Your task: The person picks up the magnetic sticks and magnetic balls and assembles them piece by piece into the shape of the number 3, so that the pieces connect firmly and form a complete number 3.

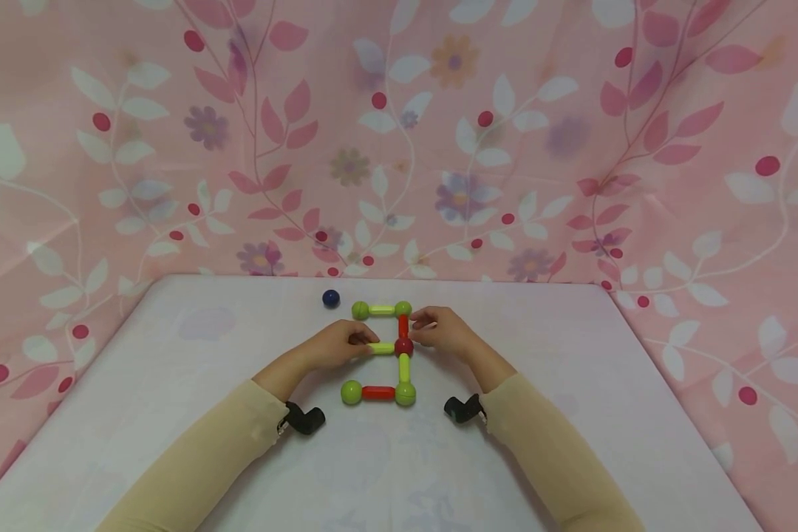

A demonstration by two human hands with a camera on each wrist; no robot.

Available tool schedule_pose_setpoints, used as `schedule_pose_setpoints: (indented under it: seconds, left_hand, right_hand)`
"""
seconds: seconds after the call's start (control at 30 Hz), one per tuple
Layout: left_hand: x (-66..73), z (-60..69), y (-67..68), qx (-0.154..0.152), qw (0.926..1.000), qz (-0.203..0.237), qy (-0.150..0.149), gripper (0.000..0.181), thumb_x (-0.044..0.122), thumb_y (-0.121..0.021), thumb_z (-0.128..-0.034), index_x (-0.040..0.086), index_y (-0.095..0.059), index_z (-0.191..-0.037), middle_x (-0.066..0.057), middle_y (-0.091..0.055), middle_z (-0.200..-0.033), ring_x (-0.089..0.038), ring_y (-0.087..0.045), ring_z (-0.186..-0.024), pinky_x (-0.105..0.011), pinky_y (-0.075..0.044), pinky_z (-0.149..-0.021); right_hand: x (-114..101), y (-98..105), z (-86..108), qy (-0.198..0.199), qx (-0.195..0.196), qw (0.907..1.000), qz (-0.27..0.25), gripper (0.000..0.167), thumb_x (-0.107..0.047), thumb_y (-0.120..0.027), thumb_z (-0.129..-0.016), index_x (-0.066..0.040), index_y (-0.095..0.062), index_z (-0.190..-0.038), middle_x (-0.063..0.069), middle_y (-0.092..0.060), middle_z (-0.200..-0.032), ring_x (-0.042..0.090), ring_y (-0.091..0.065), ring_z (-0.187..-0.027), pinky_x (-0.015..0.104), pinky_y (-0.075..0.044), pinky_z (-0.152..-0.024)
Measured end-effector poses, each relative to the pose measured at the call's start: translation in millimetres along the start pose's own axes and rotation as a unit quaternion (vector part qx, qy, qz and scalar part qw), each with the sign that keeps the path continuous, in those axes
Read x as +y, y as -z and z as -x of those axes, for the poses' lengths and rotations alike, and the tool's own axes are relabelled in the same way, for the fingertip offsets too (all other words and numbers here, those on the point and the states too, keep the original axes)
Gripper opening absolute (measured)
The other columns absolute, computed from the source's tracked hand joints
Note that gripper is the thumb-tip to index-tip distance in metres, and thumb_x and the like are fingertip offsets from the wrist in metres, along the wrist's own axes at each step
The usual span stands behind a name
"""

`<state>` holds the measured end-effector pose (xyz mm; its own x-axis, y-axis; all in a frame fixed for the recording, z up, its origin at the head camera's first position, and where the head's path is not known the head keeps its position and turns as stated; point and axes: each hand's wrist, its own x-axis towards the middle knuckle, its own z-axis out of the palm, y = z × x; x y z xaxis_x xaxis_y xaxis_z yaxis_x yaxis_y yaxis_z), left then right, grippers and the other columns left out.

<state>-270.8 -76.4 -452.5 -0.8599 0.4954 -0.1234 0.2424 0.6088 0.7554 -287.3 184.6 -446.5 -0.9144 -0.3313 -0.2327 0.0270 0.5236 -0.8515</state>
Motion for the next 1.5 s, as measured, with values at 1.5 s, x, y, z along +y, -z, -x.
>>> schedule_pose_setpoints:
  seconds: [1.5]
  left_hand:
    - [-22.1,3.0,41.1,0.181,0.9819,0.044,0.035,0.022,0.018,-0.064,-0.0991,0.005,-0.069,-0.116,-0.008,-0.068,-0.108,-0.022,-0.06,-0.099,-0.036,-0.049,-0.085]
  right_hand:
    - [-4,-15,14.0,0.009,-0.012,0.9999,0.004,0.023,-0.016,-0.078,-0.089,-0.007,-0.068,-0.107,0.007,-0.066,-0.104,0.02,-0.063,-0.089,0.032,-0.054,-0.08]
